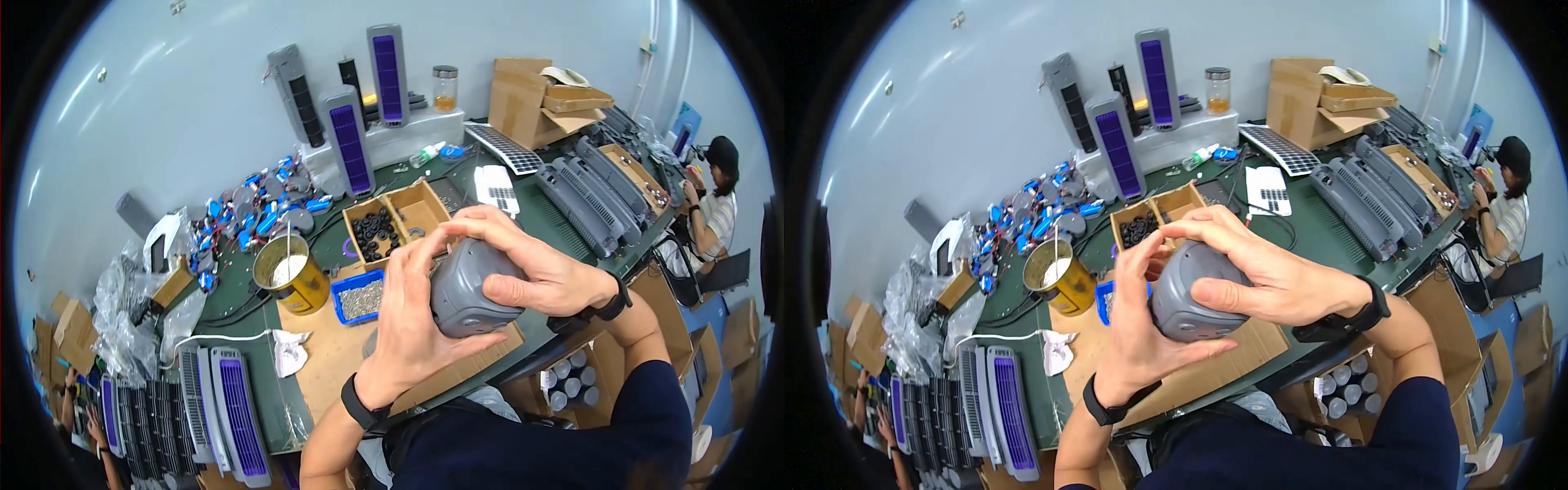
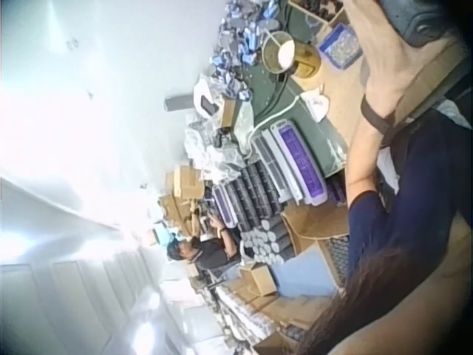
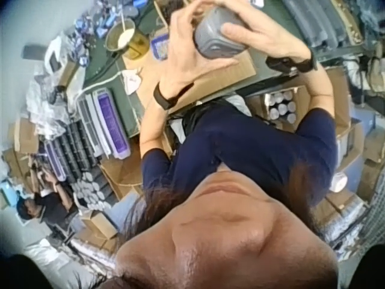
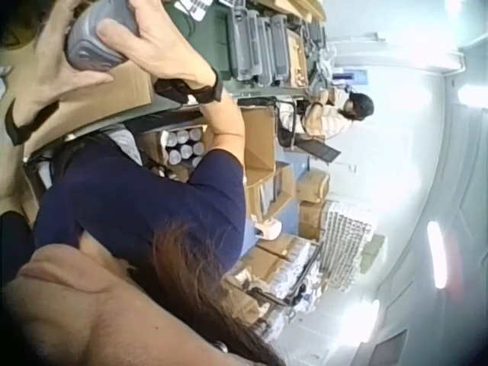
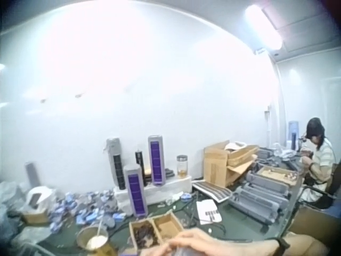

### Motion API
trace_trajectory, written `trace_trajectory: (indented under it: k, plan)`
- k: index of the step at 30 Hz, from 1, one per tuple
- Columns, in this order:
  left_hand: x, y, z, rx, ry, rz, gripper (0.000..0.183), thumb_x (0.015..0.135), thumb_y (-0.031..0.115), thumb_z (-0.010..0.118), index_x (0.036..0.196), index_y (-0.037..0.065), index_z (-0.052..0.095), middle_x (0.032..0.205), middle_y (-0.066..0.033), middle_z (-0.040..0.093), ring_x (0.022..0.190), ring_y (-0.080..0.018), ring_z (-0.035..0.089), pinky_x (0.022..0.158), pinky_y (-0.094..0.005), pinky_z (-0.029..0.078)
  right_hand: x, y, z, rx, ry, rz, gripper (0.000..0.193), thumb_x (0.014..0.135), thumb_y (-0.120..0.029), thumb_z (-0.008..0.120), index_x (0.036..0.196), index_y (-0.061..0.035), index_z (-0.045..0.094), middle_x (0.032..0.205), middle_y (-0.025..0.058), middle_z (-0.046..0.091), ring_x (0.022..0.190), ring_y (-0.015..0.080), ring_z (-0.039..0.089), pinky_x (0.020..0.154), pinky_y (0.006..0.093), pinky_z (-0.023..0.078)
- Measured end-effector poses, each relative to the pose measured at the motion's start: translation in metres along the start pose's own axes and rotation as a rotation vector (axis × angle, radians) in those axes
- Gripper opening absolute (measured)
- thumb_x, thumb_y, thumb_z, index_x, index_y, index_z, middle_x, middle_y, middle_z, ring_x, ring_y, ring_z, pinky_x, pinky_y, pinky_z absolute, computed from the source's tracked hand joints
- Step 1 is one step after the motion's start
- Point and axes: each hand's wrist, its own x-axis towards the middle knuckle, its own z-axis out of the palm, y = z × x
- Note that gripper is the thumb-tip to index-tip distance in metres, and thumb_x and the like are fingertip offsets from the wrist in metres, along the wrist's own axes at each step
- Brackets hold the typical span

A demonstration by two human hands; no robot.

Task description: The person assembles a portable fan by inserting a cylindrical blade and rubber grommet into the housing, then connecting a battery pack to the internal wires. They snap a purple grille onto the casing and secure the entire assembly by driving screws with a power screwdriver.

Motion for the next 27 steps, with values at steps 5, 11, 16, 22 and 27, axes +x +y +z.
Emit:
trace_trajectory:
  k: [5,11,16,22,27]
  plan:
    - [-0.016,-0.011,0.022,0.028,-0.194,-0.1,0.106,0.055,0.023,0.091,0.142,0.0,0.034,0.122,-0.0214,0.059,0.105,-0.0348,0.064,0.088,-0.0409,0.054,-0.008,0.005,-0.02,0.379,-0.044,0.394,0.071,0.09,-0.038,0.07,0.142,-0.0002,0.041,0.136,0.0104,0.047,0.128,0.0184,0.044,0.109,0.0336,0.034]
    - [-0.015,-0.006,0.029,0.041,-0.172,0.005,0.102,0.053,0.017,0.089,0.14,0.003,0.037,0.121,-0.023,0.058,0.101,-0.0382,0.064,0.083,-0.0417,0.056,-0.012,-0.006,-0.024,0.261,-0.034,0.423,0.072,0.08,-0.035,0.082,0.134,-0.0008,0.049,0.126,0.0088,0.054,0.116,0.0171,0.053,0.101,0.0325,0.043]
    - [-0.009,-0.004,0.015,0.099,-0.226,0.09,0.101,0.05,0.017,0.089,0.139,0.017,0.041,0.121,-0.0227,0.056,0.096,-0.038,0.065,0.073,-0.0413,0.058,-0.013,0.002,-0.011,0.336,0.046,0.305,0.087,0.078,-0.036,0.083,0.144,0.0002,0.039,0.136,0.0092,0.047,0.128,0.0188,0.044,0.109,0.0334,0.035]
    - [-0.009,-0.027,-0.036,0.128,-0.374,-0.189,0.086,0.058,0.023,0.084,0.136,0.024,0.046,0.12,-0.0192,0.055,0.096,-0.0374,0.065,0.072,-0.0444,0.058,-0.043,0.128,-0.027,-0.068,0.245,0.535,0.063,0.084,-0.029,0.076,0.136,-0.0045,0.049,0.128,0.0152,0.053,0.119,0.0288,0.052,0.092,0.0427,0.049]
    - [-0.027,-0.045,-0.054,0.288,-0.731,-0.463,0.083,0.064,0.026,0.079,0.138,0.027,0.043,0.115,-0.0198,0.055,0.089,-0.0426,0.065,0.071,-0.049,0.056,-0.132,0.222,-0.008,-0.886,0.145,0.915,0.078,0.072,-0.044,0.081,0.134,-0.0076,0.05,0.108,0.0232,0.059,0.1,0.0439,0.059,0.083,0.047,0.051]
